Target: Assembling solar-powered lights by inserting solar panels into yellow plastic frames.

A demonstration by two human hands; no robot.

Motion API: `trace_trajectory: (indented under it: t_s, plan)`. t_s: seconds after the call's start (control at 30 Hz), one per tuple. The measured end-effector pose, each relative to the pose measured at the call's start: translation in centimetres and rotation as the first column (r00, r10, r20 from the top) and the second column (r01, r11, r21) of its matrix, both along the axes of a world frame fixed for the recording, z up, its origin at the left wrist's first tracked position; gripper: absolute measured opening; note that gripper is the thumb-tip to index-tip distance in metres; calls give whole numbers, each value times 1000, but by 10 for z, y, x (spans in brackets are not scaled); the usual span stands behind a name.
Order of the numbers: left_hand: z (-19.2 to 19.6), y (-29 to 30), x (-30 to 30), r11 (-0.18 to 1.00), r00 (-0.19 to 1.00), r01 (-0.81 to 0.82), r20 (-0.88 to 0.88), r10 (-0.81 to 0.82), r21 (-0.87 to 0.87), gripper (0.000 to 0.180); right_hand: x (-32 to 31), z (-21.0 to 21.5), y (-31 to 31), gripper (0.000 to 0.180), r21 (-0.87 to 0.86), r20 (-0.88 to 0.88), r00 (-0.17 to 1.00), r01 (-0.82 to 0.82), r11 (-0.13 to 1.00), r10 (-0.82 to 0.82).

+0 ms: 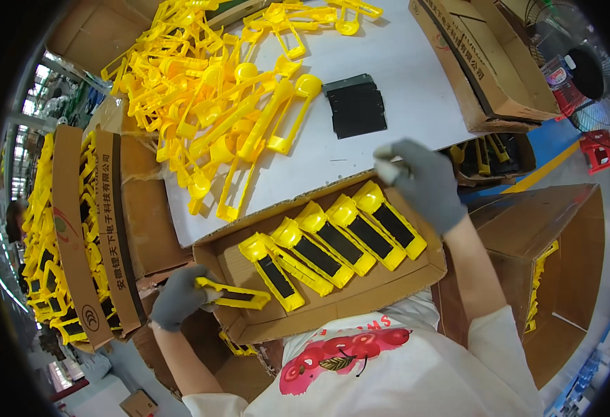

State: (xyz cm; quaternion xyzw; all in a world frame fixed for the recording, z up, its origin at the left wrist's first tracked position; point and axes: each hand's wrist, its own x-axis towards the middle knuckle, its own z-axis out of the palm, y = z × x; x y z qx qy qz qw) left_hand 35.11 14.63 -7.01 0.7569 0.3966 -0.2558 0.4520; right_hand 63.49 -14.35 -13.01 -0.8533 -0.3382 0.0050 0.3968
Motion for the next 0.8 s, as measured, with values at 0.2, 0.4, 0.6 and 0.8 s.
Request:
trace_trajectory:
  t_s: [0.2,0.4,0.6,0.8]
  plan:
    - [-50,-13,30,569,868,382,-72,-492,728,46,64,-24,33,21,-231,260,955,-82,969,143]
    - [-2,-25,127,608,819,132,259,-512,783,23,67,-45,62,29,-405,231,954,-85,910,192]
    - [-46,-35,303,482,727,113,258,-636,869,33,64,-46,62,29,-293,224,965,-65,954,134]
    - [-86,-19,377,203,644,467,-173,-745,861,51,61,-52,63,31,-353,308,933,-72,933,189]
